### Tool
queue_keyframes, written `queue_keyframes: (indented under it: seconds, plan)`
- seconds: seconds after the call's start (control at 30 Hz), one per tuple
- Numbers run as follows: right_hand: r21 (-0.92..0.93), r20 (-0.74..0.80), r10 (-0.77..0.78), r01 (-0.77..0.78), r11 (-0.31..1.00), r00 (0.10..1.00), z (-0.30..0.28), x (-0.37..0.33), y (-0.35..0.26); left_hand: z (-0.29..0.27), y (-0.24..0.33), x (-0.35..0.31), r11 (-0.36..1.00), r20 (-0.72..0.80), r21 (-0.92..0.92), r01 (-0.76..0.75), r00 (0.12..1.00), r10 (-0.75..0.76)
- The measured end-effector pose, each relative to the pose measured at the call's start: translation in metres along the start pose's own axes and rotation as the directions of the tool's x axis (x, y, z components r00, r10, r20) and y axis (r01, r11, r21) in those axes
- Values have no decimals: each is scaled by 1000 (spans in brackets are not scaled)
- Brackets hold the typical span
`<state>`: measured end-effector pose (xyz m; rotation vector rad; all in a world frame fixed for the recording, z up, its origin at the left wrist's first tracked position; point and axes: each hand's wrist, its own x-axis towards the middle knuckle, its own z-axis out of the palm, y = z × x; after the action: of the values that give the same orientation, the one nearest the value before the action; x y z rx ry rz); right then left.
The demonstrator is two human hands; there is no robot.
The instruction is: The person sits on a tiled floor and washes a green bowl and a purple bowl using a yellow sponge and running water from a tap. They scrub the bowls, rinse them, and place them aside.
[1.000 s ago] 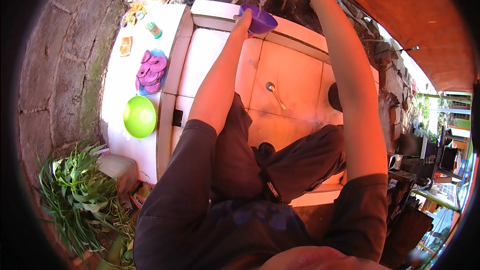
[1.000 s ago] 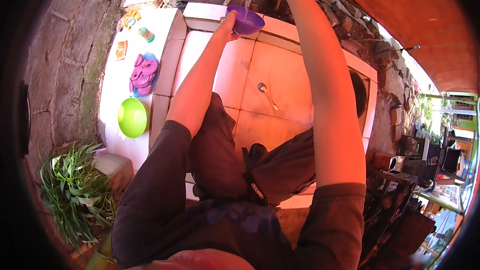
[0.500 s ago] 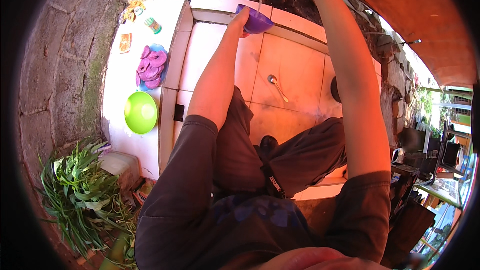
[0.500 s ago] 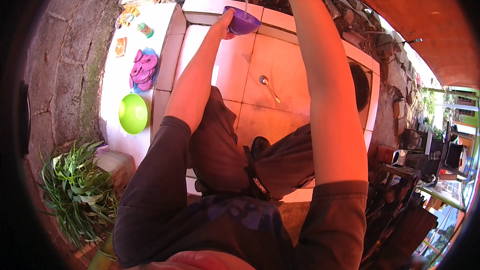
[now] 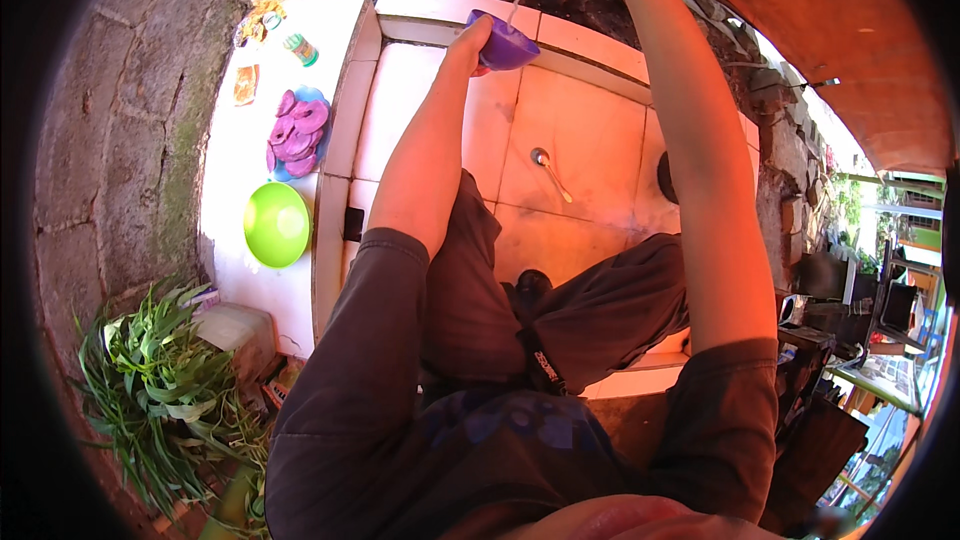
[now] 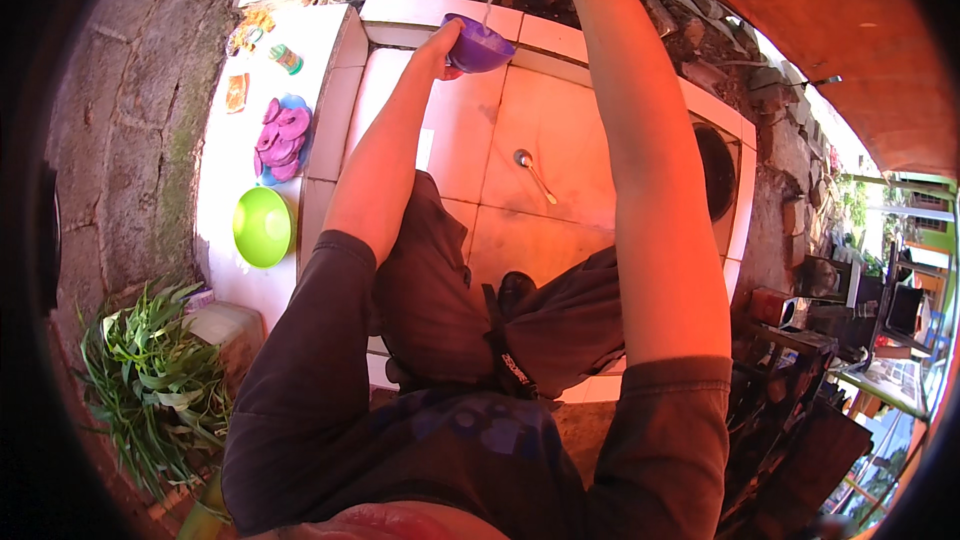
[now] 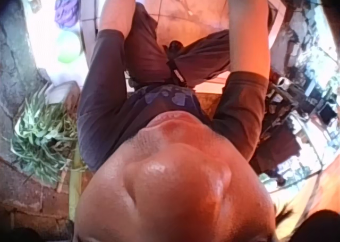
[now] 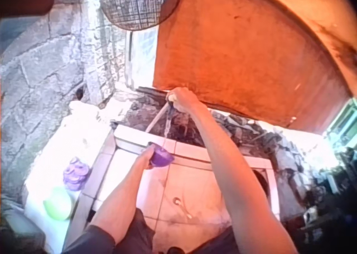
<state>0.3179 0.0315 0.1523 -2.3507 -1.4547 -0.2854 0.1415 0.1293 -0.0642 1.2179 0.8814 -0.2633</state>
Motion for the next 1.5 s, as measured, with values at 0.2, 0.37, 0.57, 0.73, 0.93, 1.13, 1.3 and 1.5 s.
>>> queue_keyframes:
  seconds: [0.2,0.37,0.57,0.73,0.93,1.13,1.3,1.5]
  plan:
    - [17,-7,-103,103,994,995,2,0,3,1,0,-4,999,9,-24,-28,1000,28]
    - [-12,-20,-135,135,991,991,2,-1,7,1,3,-7,999,-13,-25,-19,1000,19]
    - [11,28,42,-42,999,999,7,-6,2,3,4,-11,998,-20,-33,-45,999,44]
    - [240,-494,56,74,968,868,36,-43,-2,2,5,-12,999,-16,-9,-42,999,42]
    - [219,-79,532,-505,835,843,92,-122,20,2,1,-6,996,-62,-28,-80,995,78]
    - [34,62,638,-640,768,768,176,-162,47,-5,-1,14,991,-49,-85,-101,994,98]
    - [292,222,527,-572,767,820,200,-152,61,-4,-6,25,988,-103,-110,-111,990,100]
    - [137,312,274,-328,935,910,206,-129,55,8,3,10,998,-310,-52,-48,950,29]
